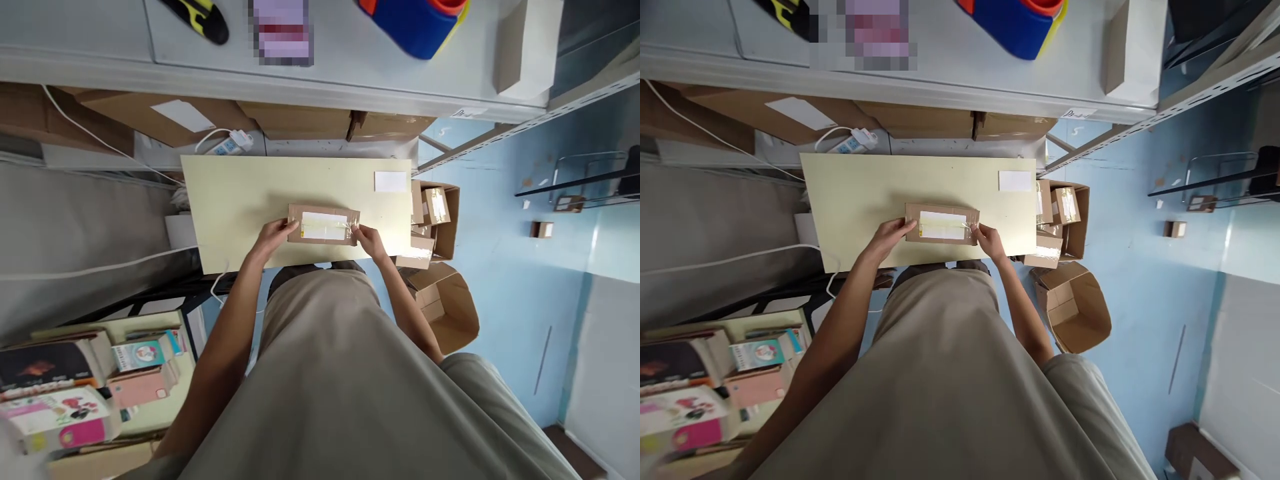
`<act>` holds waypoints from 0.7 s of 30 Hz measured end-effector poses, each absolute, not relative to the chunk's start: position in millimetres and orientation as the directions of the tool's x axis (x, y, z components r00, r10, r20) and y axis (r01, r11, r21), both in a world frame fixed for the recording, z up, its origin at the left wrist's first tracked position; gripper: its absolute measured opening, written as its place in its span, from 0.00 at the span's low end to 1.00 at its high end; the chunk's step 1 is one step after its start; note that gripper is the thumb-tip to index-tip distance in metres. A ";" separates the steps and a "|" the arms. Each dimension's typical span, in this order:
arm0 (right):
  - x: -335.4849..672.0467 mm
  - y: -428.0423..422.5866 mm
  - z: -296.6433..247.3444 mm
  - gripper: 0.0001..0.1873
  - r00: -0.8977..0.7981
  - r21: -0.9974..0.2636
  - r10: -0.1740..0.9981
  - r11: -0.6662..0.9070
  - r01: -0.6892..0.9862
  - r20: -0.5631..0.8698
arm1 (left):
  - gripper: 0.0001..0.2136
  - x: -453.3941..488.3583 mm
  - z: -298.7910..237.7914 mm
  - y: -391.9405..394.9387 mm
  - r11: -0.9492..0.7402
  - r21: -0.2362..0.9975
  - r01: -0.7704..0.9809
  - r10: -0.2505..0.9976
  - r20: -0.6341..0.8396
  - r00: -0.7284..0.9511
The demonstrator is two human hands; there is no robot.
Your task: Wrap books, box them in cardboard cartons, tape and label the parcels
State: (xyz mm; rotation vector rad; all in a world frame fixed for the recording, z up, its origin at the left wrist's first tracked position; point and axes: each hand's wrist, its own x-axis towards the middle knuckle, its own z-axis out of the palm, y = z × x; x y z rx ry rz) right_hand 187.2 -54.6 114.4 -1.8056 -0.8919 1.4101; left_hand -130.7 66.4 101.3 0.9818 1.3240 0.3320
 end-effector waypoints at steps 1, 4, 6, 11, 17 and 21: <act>195.4 -53.9 112.5 0.38 0.175 -0.852 0.850 -0.516 0.091 -0.496 | 0.38 -126.9 105.3 63.1 0.569 0.770 0.289 0.717 -0.637 0.283; 224.5 -48.9 100.2 0.36 0.182 -0.877 0.875 -0.471 0.099 -0.449 | 0.40 -109.5 110.8 55.8 0.518 0.820 0.242 0.763 -0.571 0.302; 241.1 -44.6 87.0 0.35 0.187 -0.858 0.870 -0.486 0.166 -0.457 | 0.44 -93.8 106.3 54.0 0.495 0.818 0.292 0.792 -0.563 0.236; 263.5 -39.2 56.7 0.32 0.063 -0.799 0.850 -0.514 0.312 -0.523 | 0.41 -63.5 85.2 54.4 0.540 0.614 0.575 0.734 -0.679 0.036; 315.4 -10.9 38.1 0.29 0.300 -0.680 0.860 -0.510 0.527 -0.412 | 0.43 -51.6 107.4 53.9 0.287 0.542 0.790 0.931 -0.353 -0.097; 349.2 27.9 24.9 0.41 0.662 -0.512 0.674 -0.716 0.474 -0.329 | 0.35 11.4 131.2 60.8 0.086 0.637 0.766 0.960 -0.259 0.107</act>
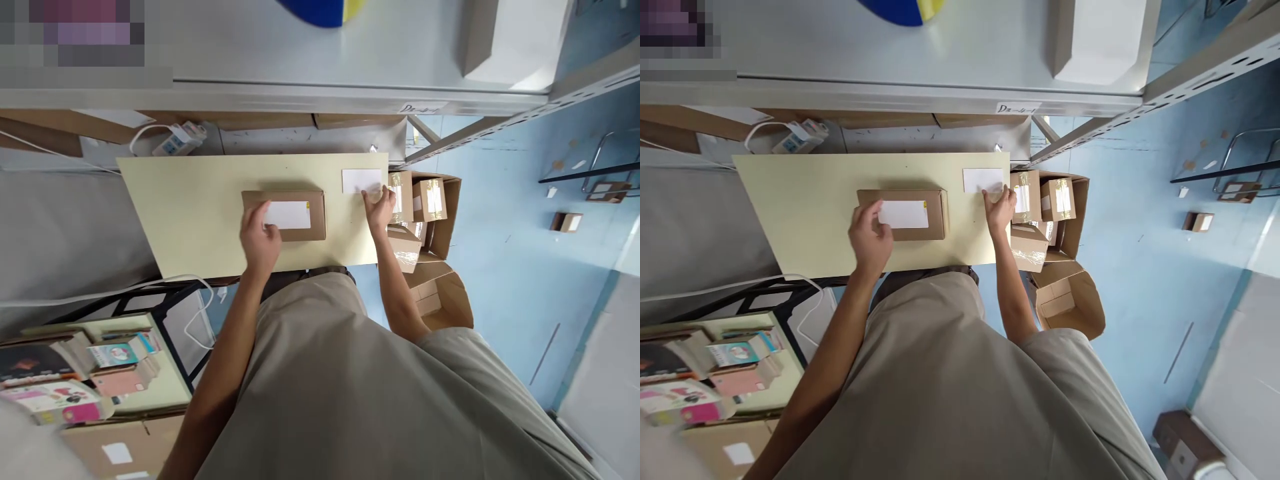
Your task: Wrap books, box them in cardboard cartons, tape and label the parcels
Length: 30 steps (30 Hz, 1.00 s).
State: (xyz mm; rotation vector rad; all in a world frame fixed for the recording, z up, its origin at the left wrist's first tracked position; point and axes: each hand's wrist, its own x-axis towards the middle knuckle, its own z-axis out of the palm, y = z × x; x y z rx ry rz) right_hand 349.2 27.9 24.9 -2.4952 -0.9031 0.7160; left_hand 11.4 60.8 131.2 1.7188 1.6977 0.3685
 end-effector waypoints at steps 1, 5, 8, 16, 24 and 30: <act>352.2 36.1 21.4 0.43 0.699 -0.489 0.638 -0.745 0.453 -0.324 | 0.34 36.4 131.8 62.4 0.042 0.669 0.742 0.945 -0.268 0.189; 347.6 54.7 8.5 0.39 0.731 -0.466 0.604 -0.771 0.434 -0.317 | 0.34 142.8 99.2 69.4 -0.081 0.786 0.613 0.834 -0.284 0.474; 342.8 56.0 1.5 0.32 0.752 -0.475 0.587 -0.776 0.415 -0.301 | 0.38 197.2 50.9 77.9 0.091 0.788 0.609 0.817 -0.408 0.406; 356.9 49.4 6.6 0.21 0.802 -0.538 0.525 -0.780 0.320 -0.284 | 0.40 215.6 -8.2 83.3 0.338 0.785 0.519 0.820 -0.516 0.247; 366.0 50.0 17.0 0.24 0.775 -0.571 0.534 -0.771 0.283 -0.338 | 0.29 219.7 -3.1 89.4 0.543 0.763 0.351 0.806 -0.590 0.036; 369.3 50.4 22.1 0.25 0.744 -0.578 0.542 -0.773 0.260 -0.390 | 0.21 228.1 -3.6 94.3 0.556 0.790 0.258 0.821 -0.571 -0.020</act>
